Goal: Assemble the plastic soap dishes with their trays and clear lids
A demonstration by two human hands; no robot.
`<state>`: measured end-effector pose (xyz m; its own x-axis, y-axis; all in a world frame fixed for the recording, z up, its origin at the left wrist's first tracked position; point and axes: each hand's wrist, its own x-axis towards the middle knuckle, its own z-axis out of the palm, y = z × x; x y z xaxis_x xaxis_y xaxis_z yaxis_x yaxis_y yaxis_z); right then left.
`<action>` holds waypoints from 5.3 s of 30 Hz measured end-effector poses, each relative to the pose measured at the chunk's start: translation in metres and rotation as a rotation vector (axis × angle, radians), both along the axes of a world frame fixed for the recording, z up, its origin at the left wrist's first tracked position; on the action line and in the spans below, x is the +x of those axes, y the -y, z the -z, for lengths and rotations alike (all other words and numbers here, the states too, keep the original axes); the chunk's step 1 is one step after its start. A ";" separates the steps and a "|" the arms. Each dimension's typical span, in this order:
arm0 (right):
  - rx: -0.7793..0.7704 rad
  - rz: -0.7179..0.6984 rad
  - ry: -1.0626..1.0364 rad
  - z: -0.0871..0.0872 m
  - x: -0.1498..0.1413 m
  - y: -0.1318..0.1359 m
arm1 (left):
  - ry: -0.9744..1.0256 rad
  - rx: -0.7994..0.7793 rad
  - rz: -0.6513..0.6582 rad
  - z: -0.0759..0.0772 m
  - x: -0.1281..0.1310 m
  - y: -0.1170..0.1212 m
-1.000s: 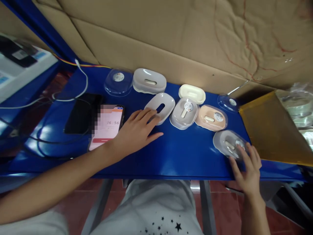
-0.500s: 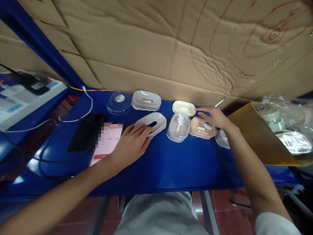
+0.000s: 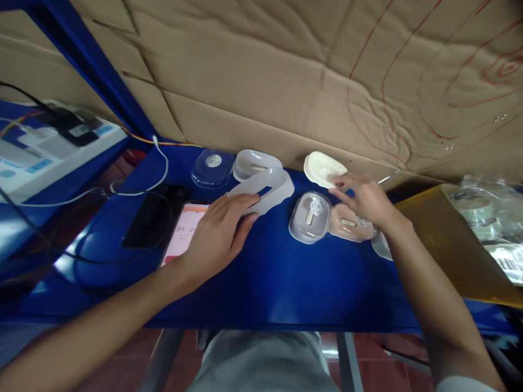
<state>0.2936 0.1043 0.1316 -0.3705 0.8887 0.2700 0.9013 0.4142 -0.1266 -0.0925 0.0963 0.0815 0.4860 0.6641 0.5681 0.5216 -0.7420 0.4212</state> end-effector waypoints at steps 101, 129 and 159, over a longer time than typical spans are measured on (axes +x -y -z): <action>-0.114 0.260 -0.327 0.029 -0.063 0.235 | -0.126 0.158 0.686 0.009 0.016 0.054; -0.055 0.047 -0.214 0.077 -0.084 0.234 | -0.291 -0.024 0.627 0.015 0.014 0.040; -0.056 -0.070 -0.065 0.075 -0.137 0.172 | -0.465 -0.088 -0.110 -0.006 0.014 -0.034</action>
